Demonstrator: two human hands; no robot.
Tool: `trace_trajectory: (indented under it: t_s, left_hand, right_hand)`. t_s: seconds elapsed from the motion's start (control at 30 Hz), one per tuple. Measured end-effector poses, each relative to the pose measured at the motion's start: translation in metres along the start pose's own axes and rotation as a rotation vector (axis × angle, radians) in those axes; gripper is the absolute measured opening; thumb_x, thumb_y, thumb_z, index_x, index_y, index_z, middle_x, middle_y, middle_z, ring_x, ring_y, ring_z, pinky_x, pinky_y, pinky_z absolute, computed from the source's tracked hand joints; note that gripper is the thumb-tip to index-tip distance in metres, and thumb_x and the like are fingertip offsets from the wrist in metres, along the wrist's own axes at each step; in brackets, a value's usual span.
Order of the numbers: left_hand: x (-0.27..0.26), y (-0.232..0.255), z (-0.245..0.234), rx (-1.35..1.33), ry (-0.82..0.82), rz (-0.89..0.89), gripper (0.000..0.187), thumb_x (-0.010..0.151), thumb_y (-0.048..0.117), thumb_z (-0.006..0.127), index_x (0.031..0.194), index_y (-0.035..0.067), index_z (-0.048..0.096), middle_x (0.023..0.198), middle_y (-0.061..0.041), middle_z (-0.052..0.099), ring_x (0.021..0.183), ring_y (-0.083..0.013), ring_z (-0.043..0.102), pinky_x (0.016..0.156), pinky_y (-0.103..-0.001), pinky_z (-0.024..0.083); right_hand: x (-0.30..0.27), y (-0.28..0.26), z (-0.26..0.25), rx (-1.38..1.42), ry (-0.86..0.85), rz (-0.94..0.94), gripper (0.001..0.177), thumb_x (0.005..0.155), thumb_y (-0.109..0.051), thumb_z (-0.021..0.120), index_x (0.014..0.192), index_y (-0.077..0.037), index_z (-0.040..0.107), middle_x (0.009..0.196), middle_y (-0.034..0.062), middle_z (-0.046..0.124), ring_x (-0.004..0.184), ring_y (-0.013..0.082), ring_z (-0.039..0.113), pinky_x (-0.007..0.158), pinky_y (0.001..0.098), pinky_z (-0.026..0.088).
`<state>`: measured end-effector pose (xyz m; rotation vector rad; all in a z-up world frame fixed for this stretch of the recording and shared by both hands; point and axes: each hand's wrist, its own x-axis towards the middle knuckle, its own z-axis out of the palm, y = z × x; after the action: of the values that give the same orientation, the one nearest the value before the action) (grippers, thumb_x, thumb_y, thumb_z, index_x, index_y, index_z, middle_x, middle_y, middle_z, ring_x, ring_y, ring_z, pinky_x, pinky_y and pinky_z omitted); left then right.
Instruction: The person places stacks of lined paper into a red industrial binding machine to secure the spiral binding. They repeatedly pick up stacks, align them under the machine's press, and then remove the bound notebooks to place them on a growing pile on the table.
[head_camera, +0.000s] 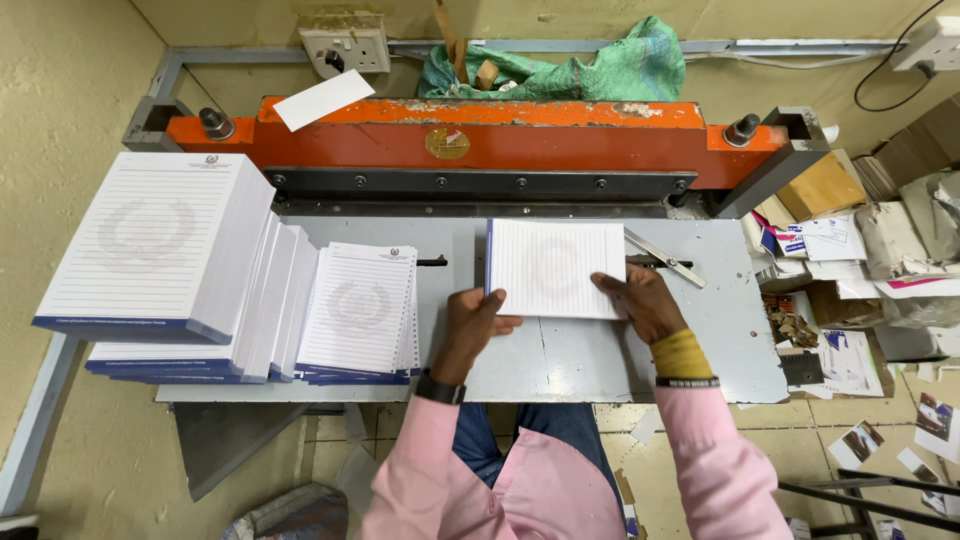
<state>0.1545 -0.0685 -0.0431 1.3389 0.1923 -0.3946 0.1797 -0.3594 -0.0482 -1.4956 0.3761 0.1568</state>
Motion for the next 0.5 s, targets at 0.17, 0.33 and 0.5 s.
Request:
trace_trajectory:
  t_s: [0.17, 0.33, 0.5]
  left_hand:
    - [0.024, 0.047, 0.016, -0.068, 0.035, -0.086, 0.048, 0.108, 0.013, 0.057, 0.137, -0.024, 0.049, 0.118, -0.038, 0.069, 0.106, -0.0521, 0.073, 0.090, -0.053, 0.064]
    - [0.042, 0.049, 0.019, -0.110, 0.077, -0.163, 0.054, 0.108, 0.012, 0.057, 0.143, -0.025, 0.041, 0.124, -0.040, 0.064, 0.107, -0.0544, 0.071, 0.092, -0.056, 0.064]
    - [0.042, 0.065, 0.025, -0.066, 0.081, -0.171, 0.052, 0.108, 0.011, 0.056, 0.143, -0.025, 0.040, 0.126, -0.041, 0.064, 0.107, -0.0538, 0.072, 0.093, -0.054, 0.064]
  right_hand:
    - [0.020, -0.028, 0.004, 0.104, 0.018, 0.151, 0.025, 0.098, -0.016, 0.080, 0.109, 0.004, 0.070, 0.101, 0.0172, 0.082, 0.078, 0.0247, 0.082, 0.063, 0.0385, 0.069]
    - [-0.028, -0.047, 0.010, 0.218, -0.035, 0.232, 0.023, 0.108, -0.020, 0.065, 0.105, 0.001, 0.057, 0.113, 0.0237, 0.079, 0.088, 0.0329, 0.082, 0.071, 0.0397, 0.070]
    - [-0.013, -0.038, 0.008, 0.222, -0.011, 0.225, 0.017, 0.110, -0.014, 0.061, 0.109, 0.002, 0.064, 0.115, 0.0265, 0.080, 0.095, 0.0350, 0.081, 0.077, 0.0455, 0.070]
